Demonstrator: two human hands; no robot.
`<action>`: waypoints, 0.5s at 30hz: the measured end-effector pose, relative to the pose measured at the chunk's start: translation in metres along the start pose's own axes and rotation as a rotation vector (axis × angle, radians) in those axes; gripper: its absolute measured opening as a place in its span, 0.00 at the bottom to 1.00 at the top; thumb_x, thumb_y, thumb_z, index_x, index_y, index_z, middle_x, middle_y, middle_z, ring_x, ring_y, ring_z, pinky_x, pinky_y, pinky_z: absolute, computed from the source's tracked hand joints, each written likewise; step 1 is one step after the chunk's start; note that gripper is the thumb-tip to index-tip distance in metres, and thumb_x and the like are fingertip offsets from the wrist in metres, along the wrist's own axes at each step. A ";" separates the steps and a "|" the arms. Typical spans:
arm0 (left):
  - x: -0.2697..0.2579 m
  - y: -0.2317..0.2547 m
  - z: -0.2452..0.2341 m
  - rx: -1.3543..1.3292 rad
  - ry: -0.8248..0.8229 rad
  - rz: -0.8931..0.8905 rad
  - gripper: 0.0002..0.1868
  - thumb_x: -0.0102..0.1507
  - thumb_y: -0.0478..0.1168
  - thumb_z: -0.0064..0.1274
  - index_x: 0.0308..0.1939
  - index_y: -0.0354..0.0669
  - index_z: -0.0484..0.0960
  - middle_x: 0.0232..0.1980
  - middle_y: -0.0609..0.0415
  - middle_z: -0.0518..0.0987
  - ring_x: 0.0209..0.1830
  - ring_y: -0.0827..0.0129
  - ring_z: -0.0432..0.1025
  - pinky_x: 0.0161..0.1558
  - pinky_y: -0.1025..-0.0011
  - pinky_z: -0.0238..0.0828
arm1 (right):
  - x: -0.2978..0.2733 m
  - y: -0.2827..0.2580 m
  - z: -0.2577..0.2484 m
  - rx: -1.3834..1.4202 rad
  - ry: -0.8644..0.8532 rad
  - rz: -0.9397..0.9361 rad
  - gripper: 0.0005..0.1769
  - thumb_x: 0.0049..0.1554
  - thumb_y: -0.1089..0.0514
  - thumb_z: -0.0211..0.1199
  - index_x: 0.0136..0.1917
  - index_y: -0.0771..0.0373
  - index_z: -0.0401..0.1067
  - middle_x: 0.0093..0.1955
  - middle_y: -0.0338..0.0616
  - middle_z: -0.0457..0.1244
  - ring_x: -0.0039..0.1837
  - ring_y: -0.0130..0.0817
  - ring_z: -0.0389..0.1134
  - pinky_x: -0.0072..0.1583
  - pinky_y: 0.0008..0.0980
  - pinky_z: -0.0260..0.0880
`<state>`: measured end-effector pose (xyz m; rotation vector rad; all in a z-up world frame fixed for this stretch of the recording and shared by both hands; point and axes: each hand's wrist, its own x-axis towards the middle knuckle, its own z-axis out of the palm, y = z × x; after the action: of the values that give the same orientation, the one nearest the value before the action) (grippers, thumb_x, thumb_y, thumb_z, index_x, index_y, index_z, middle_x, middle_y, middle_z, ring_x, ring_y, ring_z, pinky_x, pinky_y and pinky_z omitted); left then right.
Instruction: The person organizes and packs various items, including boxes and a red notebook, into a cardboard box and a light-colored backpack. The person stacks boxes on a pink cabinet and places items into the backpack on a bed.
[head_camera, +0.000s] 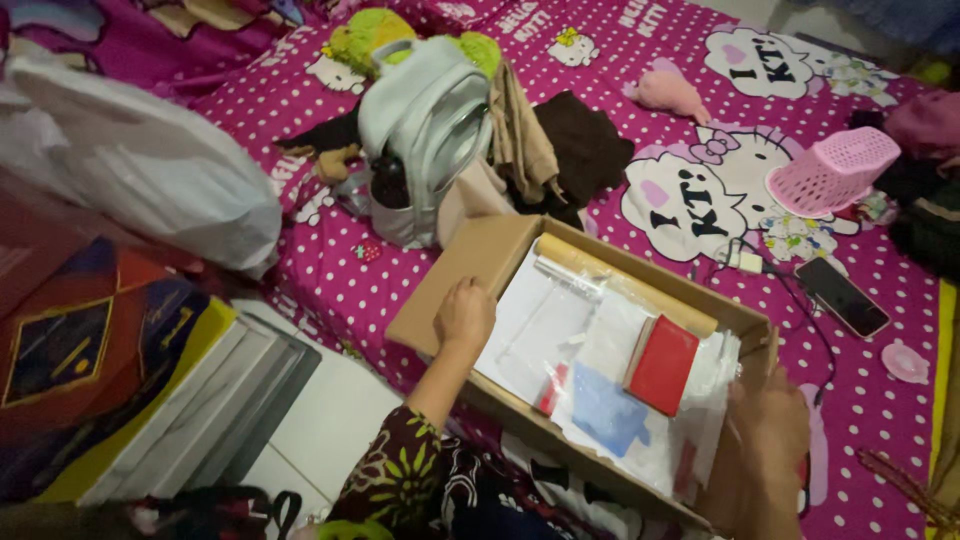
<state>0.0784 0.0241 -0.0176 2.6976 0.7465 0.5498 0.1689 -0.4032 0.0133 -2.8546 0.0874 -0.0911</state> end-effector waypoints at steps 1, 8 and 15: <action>0.000 0.000 -0.003 -0.016 -0.016 -0.017 0.12 0.60 0.41 0.54 0.42 0.36 0.83 0.48 0.40 0.82 0.49 0.48 0.78 0.53 0.56 0.75 | 0.006 0.012 0.003 0.001 -0.003 0.023 0.32 0.56 0.44 0.65 0.66 0.65 0.69 0.54 0.66 0.68 0.56 0.64 0.69 0.57 0.57 0.68; 0.002 0.006 -0.029 -0.066 -0.274 -0.143 0.17 0.64 0.49 0.54 0.47 0.38 0.83 0.44 0.36 0.83 0.46 0.41 0.78 0.49 0.50 0.74 | 0.008 0.054 0.032 -0.092 -0.189 0.193 0.24 0.56 0.47 0.61 0.63 0.55 0.78 0.56 0.53 0.73 0.58 0.56 0.73 0.58 0.49 0.73; 0.003 -0.004 -0.016 -0.101 -0.266 -0.068 0.20 0.63 0.48 0.54 0.52 0.36 0.81 0.45 0.36 0.83 0.47 0.39 0.78 0.49 0.50 0.75 | -0.006 0.064 0.054 -0.067 -0.155 0.267 0.26 0.55 0.42 0.63 0.59 0.61 0.79 0.52 0.62 0.72 0.54 0.62 0.73 0.58 0.53 0.72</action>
<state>0.0722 0.0314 -0.0040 2.5722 0.7124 0.2000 0.1637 -0.4493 -0.0572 -2.8744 0.4445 0.1903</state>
